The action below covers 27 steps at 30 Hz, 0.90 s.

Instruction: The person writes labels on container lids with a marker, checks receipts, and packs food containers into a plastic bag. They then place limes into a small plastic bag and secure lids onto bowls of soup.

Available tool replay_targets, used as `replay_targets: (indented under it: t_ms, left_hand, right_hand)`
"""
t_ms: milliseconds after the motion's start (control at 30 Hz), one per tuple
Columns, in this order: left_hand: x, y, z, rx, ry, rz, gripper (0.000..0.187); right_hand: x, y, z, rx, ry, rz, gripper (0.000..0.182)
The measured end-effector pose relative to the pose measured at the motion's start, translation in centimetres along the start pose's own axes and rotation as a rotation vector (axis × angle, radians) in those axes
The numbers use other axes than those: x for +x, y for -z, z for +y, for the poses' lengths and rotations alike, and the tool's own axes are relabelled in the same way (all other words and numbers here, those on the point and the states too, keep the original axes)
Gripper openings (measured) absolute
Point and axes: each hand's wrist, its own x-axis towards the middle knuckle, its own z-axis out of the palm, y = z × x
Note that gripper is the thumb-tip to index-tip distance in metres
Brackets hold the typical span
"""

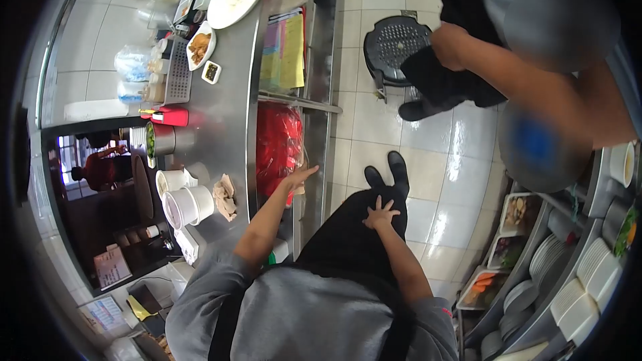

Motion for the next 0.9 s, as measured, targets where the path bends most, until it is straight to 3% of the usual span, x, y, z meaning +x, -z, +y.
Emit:
replay_targets:
  t_ms: [67,100,167,233,333,433,600,767,900]
  left_hand:
    - [-0.8,0.0,1.4,-0.134,0.131,-0.058,0.08]
    - [1.6,0.4,-1.4,-0.18,-0.008,0.011,0.061]
    - [5.7,1.7,-7.0,-0.13,0.073,0.463,0.037]
    - [1.3,2.9,-2.0,0.056,0.127,0.865,0.028]
    - [2.1,4.4,-3.0,0.353,0.143,1.183,0.029]
    - [2.9,6.4,-3.7,0.247,0.336,0.929,0.027]
    - [4.1,6.3,-4.3,0.038,0.499,0.957,0.027]
    - [4.5,5.2,-5.6,-0.137,0.597,0.927,0.027]
    - [3.9,4.9,-7.0,-0.216,0.608,0.902,0.027]
  right_hand:
    - [-0.2,-0.1,-0.1,0.022,0.008,0.015,0.065]
    - [-0.2,0.1,-0.1,0.031,0.015,0.031,0.064]
    - [-0.2,1.0,0.0,0.059,0.036,0.074,0.062]
    - [0.4,0.9,-0.1,0.093,0.072,0.143,0.062]
    - [1.4,0.9,0.1,0.107,0.096,0.246,0.062]
    - [1.8,1.1,0.6,0.077,0.112,0.397,0.062]
    - [4.8,0.5,1.6,0.028,0.191,0.519,0.064]
    - [7.8,-0.2,2.7,-0.045,0.261,0.48,0.062]
    - [5.7,1.1,0.4,-0.243,0.188,0.36,0.062]
